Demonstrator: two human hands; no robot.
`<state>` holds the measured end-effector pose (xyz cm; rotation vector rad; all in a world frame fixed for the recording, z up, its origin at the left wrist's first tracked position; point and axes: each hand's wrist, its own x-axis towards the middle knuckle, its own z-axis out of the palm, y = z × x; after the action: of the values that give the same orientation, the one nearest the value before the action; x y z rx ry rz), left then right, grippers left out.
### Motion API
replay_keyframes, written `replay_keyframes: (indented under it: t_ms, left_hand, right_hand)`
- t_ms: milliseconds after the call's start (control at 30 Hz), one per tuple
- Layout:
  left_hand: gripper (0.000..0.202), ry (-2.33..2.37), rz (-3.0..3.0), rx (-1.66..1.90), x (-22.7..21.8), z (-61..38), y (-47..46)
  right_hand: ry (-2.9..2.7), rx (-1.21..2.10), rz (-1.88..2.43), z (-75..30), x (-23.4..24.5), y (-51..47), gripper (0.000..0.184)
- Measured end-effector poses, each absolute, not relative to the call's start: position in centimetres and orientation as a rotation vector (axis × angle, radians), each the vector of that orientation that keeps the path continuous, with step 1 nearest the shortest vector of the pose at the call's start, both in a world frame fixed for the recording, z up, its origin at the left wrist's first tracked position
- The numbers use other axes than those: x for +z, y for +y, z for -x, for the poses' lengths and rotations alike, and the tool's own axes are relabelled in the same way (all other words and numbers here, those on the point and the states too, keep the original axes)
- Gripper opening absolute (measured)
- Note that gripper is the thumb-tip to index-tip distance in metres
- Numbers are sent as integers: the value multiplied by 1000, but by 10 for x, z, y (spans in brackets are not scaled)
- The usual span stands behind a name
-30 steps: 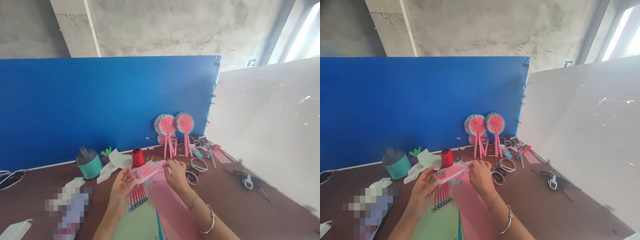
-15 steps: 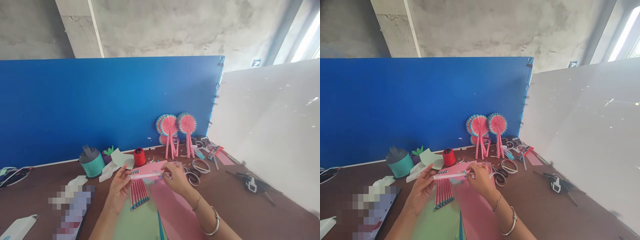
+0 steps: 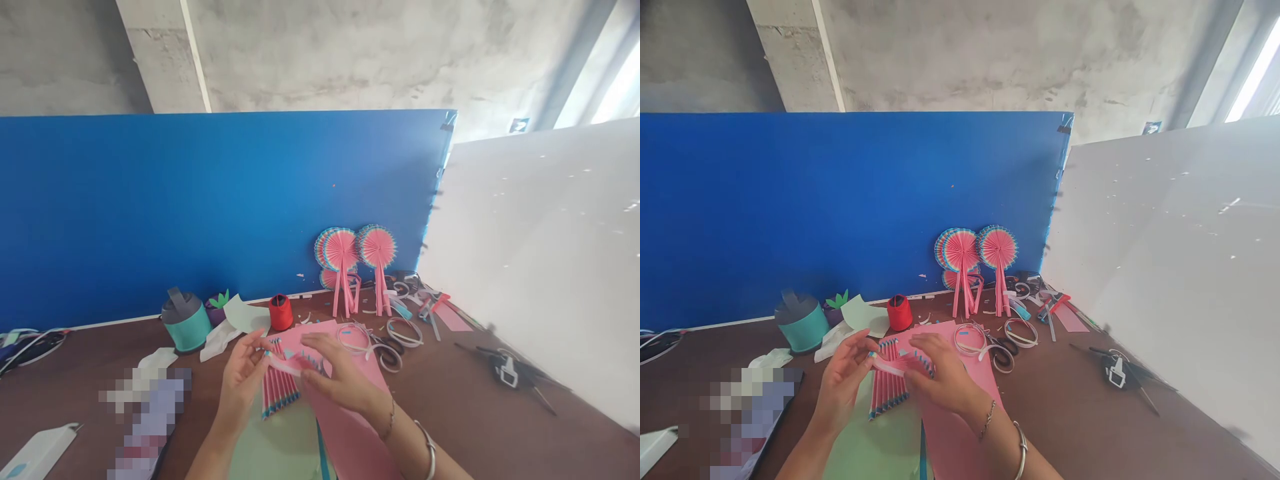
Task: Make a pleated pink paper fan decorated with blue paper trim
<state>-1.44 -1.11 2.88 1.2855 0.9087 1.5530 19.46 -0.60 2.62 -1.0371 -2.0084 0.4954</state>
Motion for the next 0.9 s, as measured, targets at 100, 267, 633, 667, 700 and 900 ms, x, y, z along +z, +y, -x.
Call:
replay_keyframes:
  t_ms: [100, 267, 633, 667, 700, 900]
  left_hand:
    - [35, 881, -1405, 1536, 33, 10, -18]
    - [33, 885, -1465, 1530, 35, 7, -19]
    - [41, 1012, -1223, 1693, 28, 15, -10]
    - [44, 1027, -1176, 1718, 27, 16, -8]
    - [47, 1035, -1123, 1739, 26, 16, -7]
    - [64, 863, -992, 1488, 14, -6, -2]
  right_hand:
    - [-2068, 555, 978, -189, 22, -11, 44]
    - [-2032, 532, 931, -184, 18, -8, 16]
    - [-2020, 618, 1100, -191, 27, -1, 20]
    - [-2012, 612, 1108, -192, 27, 0, 19]
    - [-2000, 605, 1114, -192, 26, 1, 20]
    - [-1856, 588, 1094, -192, 16, 7, 19]
